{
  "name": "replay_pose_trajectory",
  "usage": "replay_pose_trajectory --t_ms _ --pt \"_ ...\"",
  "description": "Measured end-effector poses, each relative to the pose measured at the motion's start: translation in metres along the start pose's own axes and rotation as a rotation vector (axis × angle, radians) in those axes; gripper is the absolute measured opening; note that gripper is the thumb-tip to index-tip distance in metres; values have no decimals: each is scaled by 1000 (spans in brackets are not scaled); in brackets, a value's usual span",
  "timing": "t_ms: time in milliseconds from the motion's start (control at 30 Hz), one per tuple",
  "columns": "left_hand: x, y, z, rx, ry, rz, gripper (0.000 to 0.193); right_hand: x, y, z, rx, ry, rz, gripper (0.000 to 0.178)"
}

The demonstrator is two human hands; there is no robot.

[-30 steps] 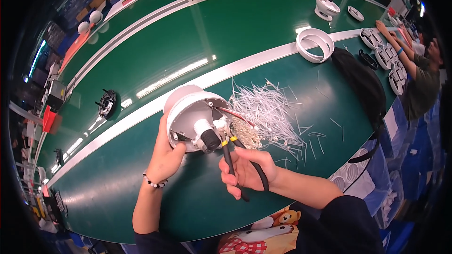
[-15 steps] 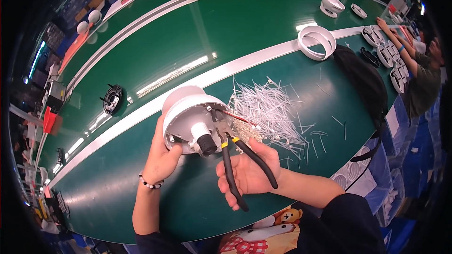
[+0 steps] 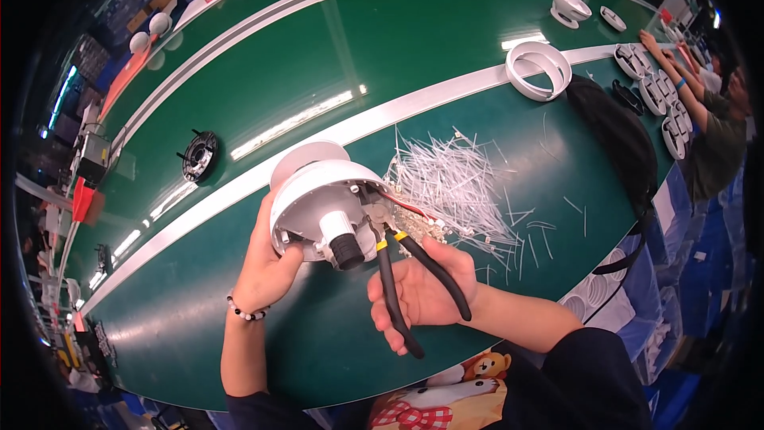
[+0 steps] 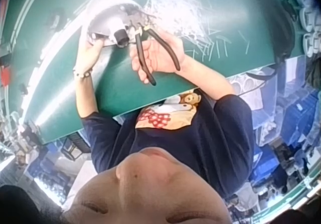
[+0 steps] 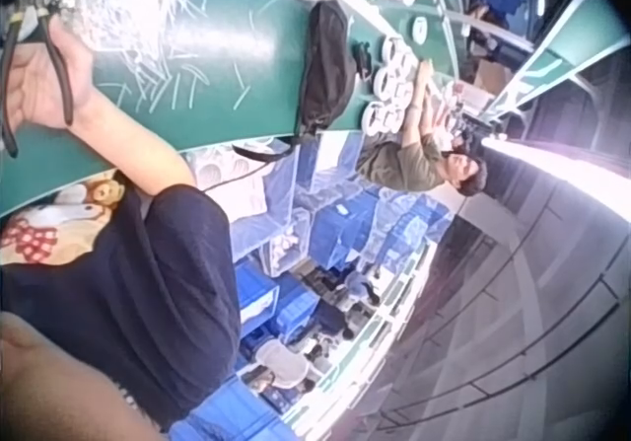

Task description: Assembling components of a lighting fixture on a production line.

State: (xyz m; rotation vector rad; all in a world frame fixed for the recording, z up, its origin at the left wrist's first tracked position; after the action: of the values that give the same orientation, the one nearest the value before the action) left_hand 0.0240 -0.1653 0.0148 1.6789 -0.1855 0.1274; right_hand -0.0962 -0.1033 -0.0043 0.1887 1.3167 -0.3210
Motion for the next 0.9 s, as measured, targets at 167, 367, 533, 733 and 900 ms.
replay_pose_trajectory --t_ms 167,367,533,733,900 --pt "-10 12 -5 -43 -88 58 70 5 -3 -4 17 106 -5 56" --pt "-7 -3 -1 -31 -2 6 69 22 -5 -3 76 241 -89 49" --pt "12 -11 6 -6 188 -27 68 21 -7 -1 100 282 -89 52" --pt "6 -31 52 92 291 -402 57 4 -5 -8 92 158 12 54" --pt "7 -65 146 249 16 -1020 25 7 17 8 24 170 -45 46"
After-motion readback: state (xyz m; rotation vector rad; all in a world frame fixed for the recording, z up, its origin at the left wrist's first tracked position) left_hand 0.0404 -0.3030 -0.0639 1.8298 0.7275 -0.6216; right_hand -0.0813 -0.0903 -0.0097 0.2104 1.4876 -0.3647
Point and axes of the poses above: each hand's wrist, its own z-axis towards the middle knuckle, its own x-axis out of the back of the hand, y = z × x, the point moved 10 cm from there along z, towards the middle knuckle, and after that the axes turned 6 degrees about x, right-handed, at the moved point
